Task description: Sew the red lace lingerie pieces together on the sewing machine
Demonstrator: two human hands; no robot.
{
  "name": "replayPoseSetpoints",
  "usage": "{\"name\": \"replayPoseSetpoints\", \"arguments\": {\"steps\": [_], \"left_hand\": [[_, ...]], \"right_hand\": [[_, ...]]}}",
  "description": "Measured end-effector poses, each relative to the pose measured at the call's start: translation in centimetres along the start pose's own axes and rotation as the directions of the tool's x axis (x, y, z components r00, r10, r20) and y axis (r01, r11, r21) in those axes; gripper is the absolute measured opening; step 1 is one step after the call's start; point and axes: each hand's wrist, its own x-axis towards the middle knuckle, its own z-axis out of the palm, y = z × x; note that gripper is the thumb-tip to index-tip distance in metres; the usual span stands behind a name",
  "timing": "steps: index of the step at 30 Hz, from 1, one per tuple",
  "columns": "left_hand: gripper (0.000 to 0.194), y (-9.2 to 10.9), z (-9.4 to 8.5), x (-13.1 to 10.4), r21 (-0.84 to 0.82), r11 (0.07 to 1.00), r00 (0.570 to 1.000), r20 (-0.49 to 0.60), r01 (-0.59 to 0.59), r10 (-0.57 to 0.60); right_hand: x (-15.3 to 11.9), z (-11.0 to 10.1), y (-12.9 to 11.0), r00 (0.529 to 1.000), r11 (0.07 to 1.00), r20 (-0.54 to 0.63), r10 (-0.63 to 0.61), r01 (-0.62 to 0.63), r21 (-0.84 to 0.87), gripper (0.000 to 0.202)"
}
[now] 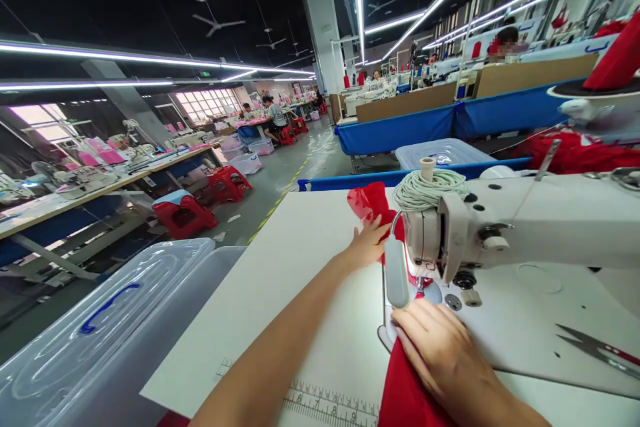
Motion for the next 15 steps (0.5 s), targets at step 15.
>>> {"name": "replayPoseSetpoints", "arguments": {"steps": [15], "left_hand": [[0.025,-0.6,0.2,-0.7,0.168,0.977,0.955,-0.286,0.128,-0.076]], "right_hand": [[0.2,-0.3,-0.1,0.992,0.986,-0.011,-0.126,0.126,0.109,0.021]]}}
